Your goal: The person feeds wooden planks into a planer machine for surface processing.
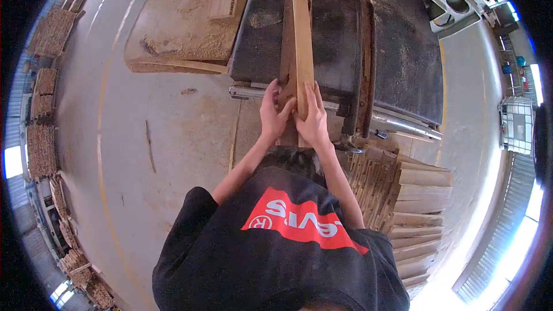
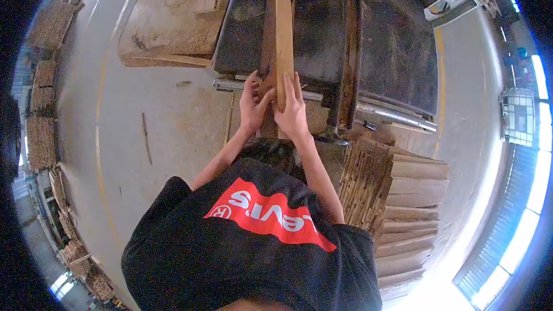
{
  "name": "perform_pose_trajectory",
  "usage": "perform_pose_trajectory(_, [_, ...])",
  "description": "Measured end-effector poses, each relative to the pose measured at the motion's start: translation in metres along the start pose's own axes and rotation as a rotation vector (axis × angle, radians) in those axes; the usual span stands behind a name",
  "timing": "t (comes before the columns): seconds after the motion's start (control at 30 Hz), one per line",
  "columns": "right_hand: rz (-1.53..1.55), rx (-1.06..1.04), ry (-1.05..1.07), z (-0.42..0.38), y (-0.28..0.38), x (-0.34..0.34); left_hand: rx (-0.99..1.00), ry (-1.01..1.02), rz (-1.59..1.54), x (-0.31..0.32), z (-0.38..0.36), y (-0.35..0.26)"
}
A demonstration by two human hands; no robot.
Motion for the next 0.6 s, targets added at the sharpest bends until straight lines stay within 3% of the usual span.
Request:
perform_pose_trajectory(0.13, [-0.304, -0.179, -0.141, -0.001, 0.005, 0.011, 0.059, 0.063, -0.032, 0.01, 0.012, -0.003])
perform_pose_trajectory(0.2, [-0.273, -0.168, -0.139, -0.003, 0.006, 0.01, -0.015, 0.084, -0.179, 0.014, 0.014, 0.008])
perform_pose_trajectory(0.4, [-0.181, -0.223, -0.172, -0.002, 0.006, 0.009, 0.072, 0.155, -0.062, 0.017, 0.012, -0.004])
perform_pose_trajectory(0.6, [-0.131, -0.177, -0.169, 0.0, 0.005, 0.013, -0.013, 0.188, -0.342, 0.022, 0.011, -0.002])
Point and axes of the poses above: each hand's wrist, its own z-axis towards the middle knuckle, its own x-axis out of the palm, y = z × x, the point moved 8 cm from there along z, towards the middle knuckle, and after that the axes turned 5 degrees about -z, right-handed, at the moved point
